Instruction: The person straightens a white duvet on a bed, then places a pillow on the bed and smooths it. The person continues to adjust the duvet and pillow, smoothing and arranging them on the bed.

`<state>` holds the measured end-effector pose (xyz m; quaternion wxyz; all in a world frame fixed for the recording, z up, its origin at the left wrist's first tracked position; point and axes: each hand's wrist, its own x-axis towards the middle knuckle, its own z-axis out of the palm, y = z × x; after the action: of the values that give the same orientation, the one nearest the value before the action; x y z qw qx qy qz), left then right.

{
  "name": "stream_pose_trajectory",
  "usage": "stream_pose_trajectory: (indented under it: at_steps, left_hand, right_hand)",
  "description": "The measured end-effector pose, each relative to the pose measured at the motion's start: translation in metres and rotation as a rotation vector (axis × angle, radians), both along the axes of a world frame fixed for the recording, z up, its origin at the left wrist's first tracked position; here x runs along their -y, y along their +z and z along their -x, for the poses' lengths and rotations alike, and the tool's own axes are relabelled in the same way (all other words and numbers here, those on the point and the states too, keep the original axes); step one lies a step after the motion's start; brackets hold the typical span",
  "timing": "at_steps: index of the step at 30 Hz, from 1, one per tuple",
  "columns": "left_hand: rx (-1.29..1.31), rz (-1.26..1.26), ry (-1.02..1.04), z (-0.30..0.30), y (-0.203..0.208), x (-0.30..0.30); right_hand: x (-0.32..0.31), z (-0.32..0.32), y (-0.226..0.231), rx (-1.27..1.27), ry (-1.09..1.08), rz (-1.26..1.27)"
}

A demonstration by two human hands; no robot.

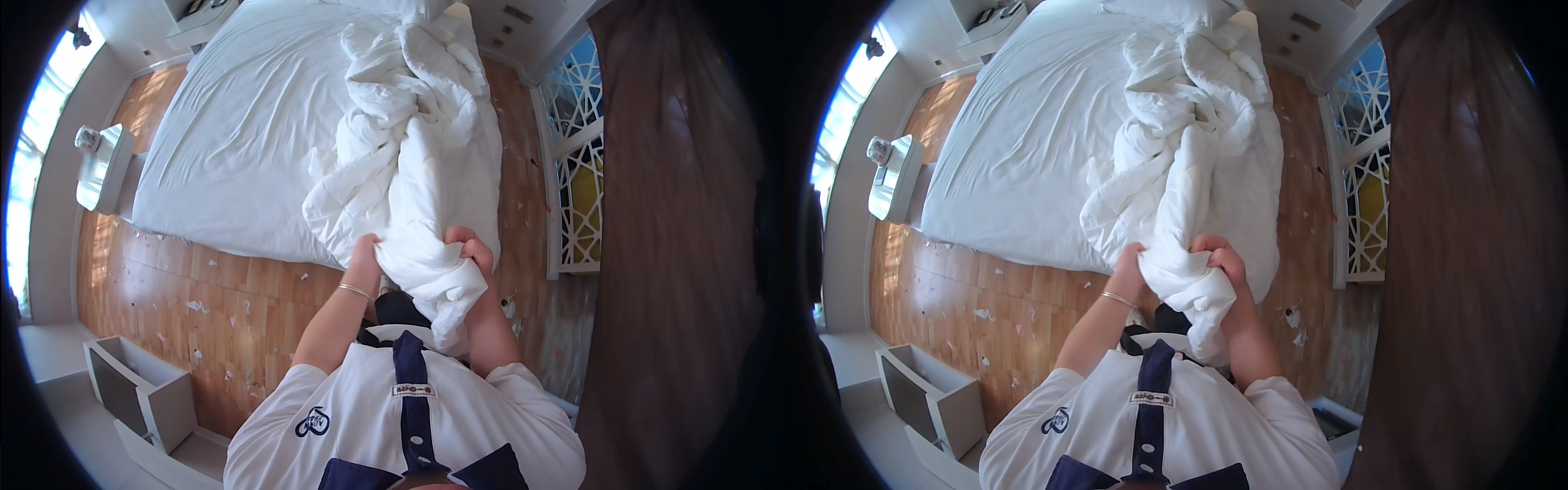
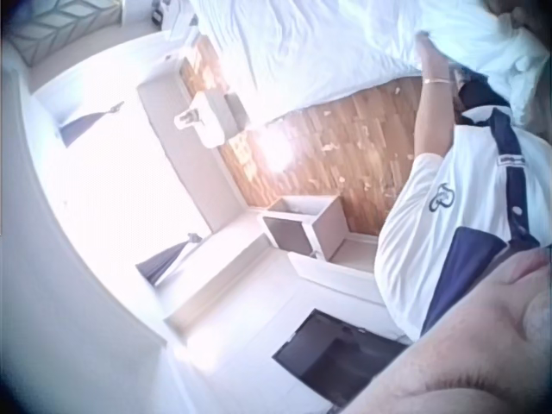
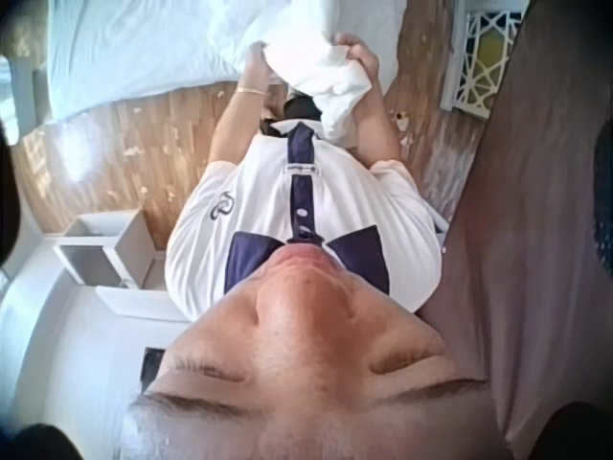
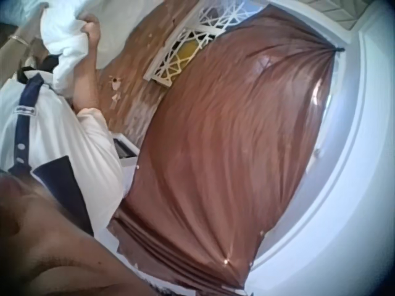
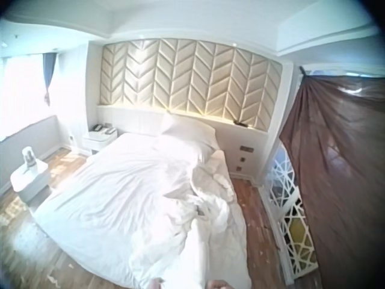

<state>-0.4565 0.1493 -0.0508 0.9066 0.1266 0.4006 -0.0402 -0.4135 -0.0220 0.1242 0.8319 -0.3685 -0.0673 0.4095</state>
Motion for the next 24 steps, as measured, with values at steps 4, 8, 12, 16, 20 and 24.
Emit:
stream_pose_trajectory:
  at_steps: [4,8,12,16,20,24]
  left_hand:
    - [0.309,-0.152,0.243,0.007,0.114,-0.076]
    - [0.632,-0.361,0.420,0.024,0.224,-0.081]
    - [0.595,-0.671,0.047,0.060,0.216,-0.078]
    - [0.705,-0.870,-0.708,0.063,0.177,-0.040]
    - [0.475,-0.598,-0.593,0.087,0.139,-0.039]
    - [-0.031,-0.036,-0.070,0.074,0.069,-0.060]
  right_hand:
    - [-0.009,-0.016,0.008,-0.113,-0.186,0.242]
    - [-0.026,-0.051,-0.052,-0.025,-0.049,0.664]
    - [-0.060,-0.043,-0.041,-0.050,0.160,0.300]
    - [-0.117,-0.049,-0.055,0.035,0.100,0.481]
    - [-0.119,-0.049,-0.073,0.081,0.054,0.681]
    - [-0.112,-0.040,-0.006,-0.028,0.132,0.304]
